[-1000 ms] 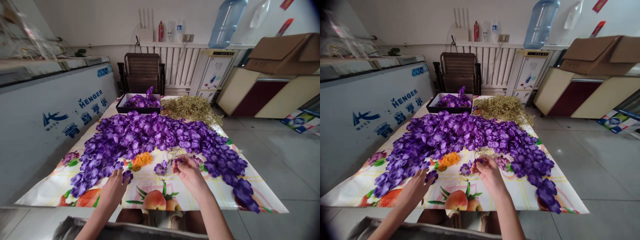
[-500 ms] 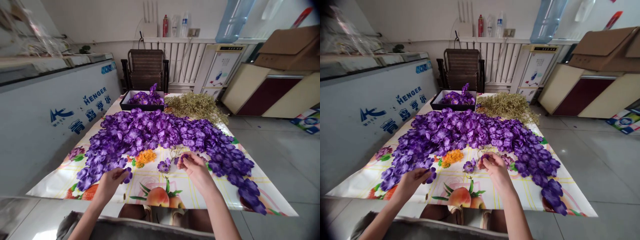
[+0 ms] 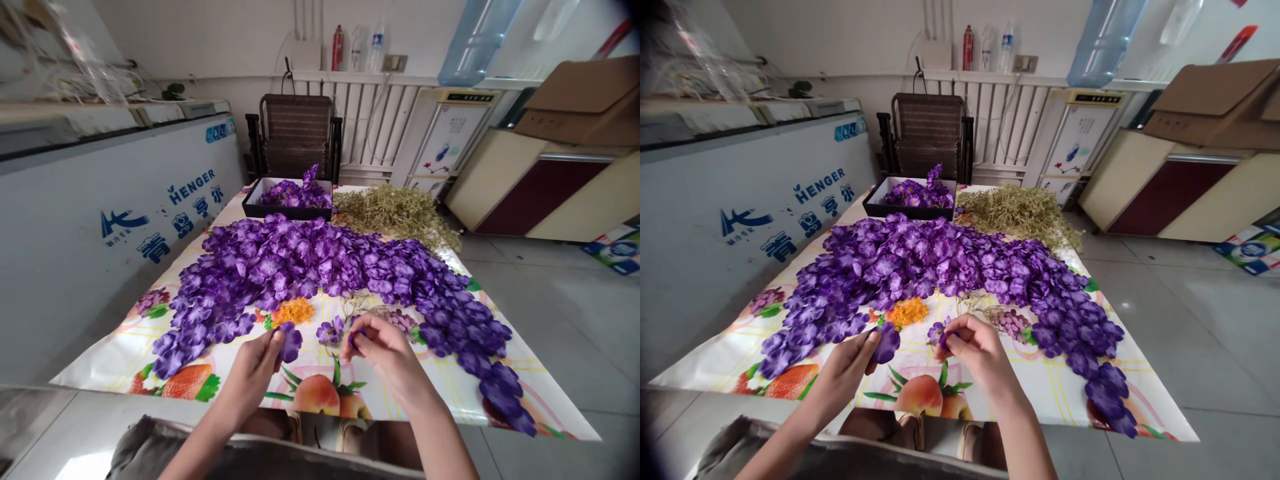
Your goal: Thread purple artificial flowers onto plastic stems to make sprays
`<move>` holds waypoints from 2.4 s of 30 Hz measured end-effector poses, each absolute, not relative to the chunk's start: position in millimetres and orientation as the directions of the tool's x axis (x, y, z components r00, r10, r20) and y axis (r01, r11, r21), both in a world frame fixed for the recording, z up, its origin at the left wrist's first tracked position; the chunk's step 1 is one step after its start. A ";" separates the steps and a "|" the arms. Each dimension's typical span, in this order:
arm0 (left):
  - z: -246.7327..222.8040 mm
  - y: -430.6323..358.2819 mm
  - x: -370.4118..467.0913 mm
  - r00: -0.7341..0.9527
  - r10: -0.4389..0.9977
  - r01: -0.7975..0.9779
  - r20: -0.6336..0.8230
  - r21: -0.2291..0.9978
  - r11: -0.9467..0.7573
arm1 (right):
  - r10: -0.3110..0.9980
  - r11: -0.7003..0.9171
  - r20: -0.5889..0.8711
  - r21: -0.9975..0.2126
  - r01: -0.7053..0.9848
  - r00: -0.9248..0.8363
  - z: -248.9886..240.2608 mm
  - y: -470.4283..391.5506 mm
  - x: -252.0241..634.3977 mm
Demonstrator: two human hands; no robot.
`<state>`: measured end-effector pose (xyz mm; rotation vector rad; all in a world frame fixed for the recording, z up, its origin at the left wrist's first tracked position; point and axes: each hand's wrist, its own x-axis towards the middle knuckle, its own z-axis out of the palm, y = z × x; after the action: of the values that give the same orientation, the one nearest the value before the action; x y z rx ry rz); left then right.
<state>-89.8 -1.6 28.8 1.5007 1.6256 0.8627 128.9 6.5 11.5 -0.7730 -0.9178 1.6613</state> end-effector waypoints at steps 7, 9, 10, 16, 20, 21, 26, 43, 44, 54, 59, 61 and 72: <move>72.8 -4.4 -50.9 0.120 0.984 0.200 -0.128 0.974 0.102 | 0.951 0.082 0.147 -0.968 -0.239 -0.272 68.0 -31.0 130.3; 73.5 -6.0 -45.2 0.165 0.974 0.120 -0.158 0.983 0.139 | 0.958 0.108 0.155 -0.975 -0.196 -0.243 72.4 -37.6 128.9; 71.8 -7.1 -43.3 0.175 0.969 0.077 -0.175 0.983 0.164 | 0.961 0.123 0.163 -0.975 -0.183 -0.222 72.5 -39.7 128.0; 56.0 -13.9 -38.6 0.221 0.917 -0.158 -0.332 0.916 0.370 | 0.962 0.202 0.225 -0.967 -0.153 -0.157 64.8 -40.5 126.9; 51.1 -14.4 -37.8 0.239 0.904 -0.194 -0.355 0.894 0.403 | 0.966 0.215 0.227 -0.971 -0.107 -0.120 62.9 -38.4 130.1; 50.0 -14.1 -37.6 0.231 0.906 -0.206 -0.354 0.893 0.401 | 0.967 0.224 0.233 -0.970 -0.096 -0.099 62.9 -38.7 130.8; 44.5 -13.2 -34.8 0.323 0.882 -0.320 -0.344 0.837 0.444 | 0.971 0.226 0.232 -0.969 -0.099 -0.061 65.2 -45.9 127.7; 35.6 -18.2 -28.1 0.292 0.864 -0.513 -0.410 0.696 0.503 | 0.987 0.154 0.155 -0.987 0.050 0.028 61.0 -54.6 115.0; 35.6 -17.9 -27.5 0.302 0.860 -0.528 -0.412 0.678 0.511 | 0.982 0.182 0.183 -0.983 0.038 0.036 60.8 -52.7 114.9; 33.4 -17.6 -24.8 0.362 0.823 -0.563 -0.438 0.601 0.567 | 0.974 0.226 0.225 -0.974 -0.012 0.034 55.2 -44.8 116.9; 32.1 -19.0 -24.6 0.350 0.836 -0.534 -0.422 0.643 0.549 | 0.993 0.114 0.114 -0.993 0.008 -0.018 55.7 -44.2 118.5; 31.8 -19.6 -25.0 0.338 0.838 -0.521 -0.429 0.656 0.546 | 0.994 0.087 0.086 -0.996 0.006 -0.073 55.4 -42.9 120.0; 27.1 -17.0 -29.9 0.509 0.731 -0.510 -0.455 0.525 0.681 | 0.978 -0.101 -0.042 -0.953 -0.286 -0.202 49.9 -32.9 121.1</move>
<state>-29.9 -17.0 27.1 0.3450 0.7084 0.7656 121.1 -32.9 49.9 -0.9351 -1.0825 1.5316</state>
